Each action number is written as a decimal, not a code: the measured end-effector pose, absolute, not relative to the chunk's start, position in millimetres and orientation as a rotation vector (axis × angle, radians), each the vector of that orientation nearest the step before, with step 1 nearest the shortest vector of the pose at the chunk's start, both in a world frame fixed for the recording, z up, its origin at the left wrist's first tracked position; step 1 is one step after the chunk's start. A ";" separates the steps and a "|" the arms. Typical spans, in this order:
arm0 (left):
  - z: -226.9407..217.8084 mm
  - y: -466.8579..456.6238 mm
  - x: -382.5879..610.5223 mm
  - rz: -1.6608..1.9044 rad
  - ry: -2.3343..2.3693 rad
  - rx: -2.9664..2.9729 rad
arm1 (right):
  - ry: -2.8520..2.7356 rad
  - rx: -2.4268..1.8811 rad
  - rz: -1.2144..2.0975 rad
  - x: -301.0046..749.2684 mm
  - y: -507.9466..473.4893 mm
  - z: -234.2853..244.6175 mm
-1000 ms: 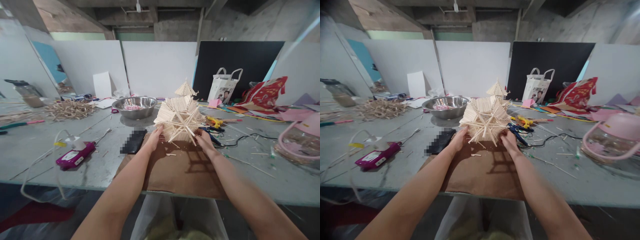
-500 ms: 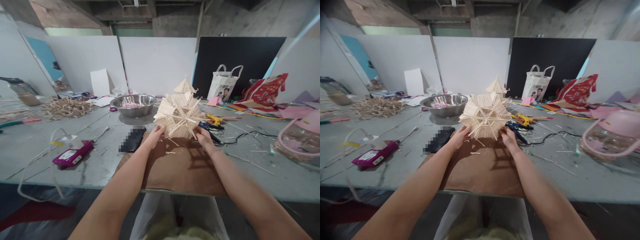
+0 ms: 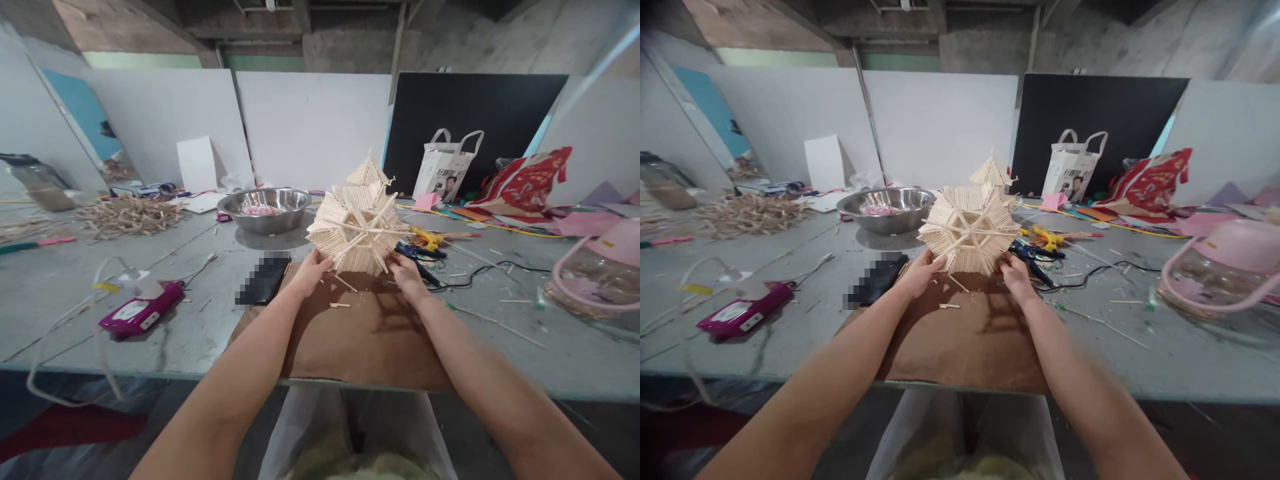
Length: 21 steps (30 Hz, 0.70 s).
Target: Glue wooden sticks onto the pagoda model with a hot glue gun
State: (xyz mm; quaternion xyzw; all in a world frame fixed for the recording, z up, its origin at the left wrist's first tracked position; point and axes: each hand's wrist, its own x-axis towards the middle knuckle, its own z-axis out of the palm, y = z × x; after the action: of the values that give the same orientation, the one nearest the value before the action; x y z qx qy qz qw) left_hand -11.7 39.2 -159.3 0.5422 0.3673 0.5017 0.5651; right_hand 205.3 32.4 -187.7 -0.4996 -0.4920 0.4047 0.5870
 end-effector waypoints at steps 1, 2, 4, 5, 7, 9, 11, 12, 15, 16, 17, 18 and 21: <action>-159.8 39.9 -12.0 1.182 0.867 1.277 | -1.154 -1.174 0.933 205.3 32.6 -187.7; -160.5 40.8 -12.5 1.183 0.870 1.277 | -1.163 -1.183 0.924 205.3 32.5 -187.3; -162.7 43.1 -13.9 1.178 0.876 1.276 | -1.188 -1.198 0.914 205.1 31.0 -185.9; -164.0 44.3 -14.6 1.174 0.879 1.274 | -1.206 -1.203 0.911 205.0 29.8 -185.0; -166.5 46.6 -16.0 1.165 0.883 1.270 | -1.248 -1.211 0.906 205.0 27.2 -183.3; -168.2 48.2 -17.2 1.154 0.883 1.265 | -1.282 -1.221 0.888 205.4 25.4 -182.2; -168.7 48.8 -18.5 1.144 0.883 1.260 | -1.312 -1.243 0.860 206.4 24.7 -182.0; -168.6 48.8 -19.1 1.140 0.886 1.259 | -1.326 -1.257 0.844 207.2 24.8 -182.1; -167.0 47.4 -20.7 1.135 0.902 1.272 | -1.371 -1.304 0.785 210.2 25.6 -182.2; -166.4 46.8 -20.9 1.133 0.909 1.281 | -1.383 -1.318 0.763 211.1 25.9 -182.2; -165.8 46.2 -21.1 1.129 0.915 1.292 | -1.395 -1.331 0.742 211.9 26.1 -182.2; -165.3 45.6 -21.1 1.125 0.923 1.303 | -1.406 -1.342 0.723 212.4 26.1 -182.2; -164.9 45.1 -21.1 1.112 0.962 1.337 | -1.432 -1.368 0.680 212.9 25.9 -182.6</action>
State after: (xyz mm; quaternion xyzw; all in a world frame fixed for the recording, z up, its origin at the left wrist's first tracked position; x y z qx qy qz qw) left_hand -21.1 45.1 -164.9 0.5638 0.4055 0.4691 0.5456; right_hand 212.9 25.9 -182.6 -0.5659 -0.5922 0.2811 0.5000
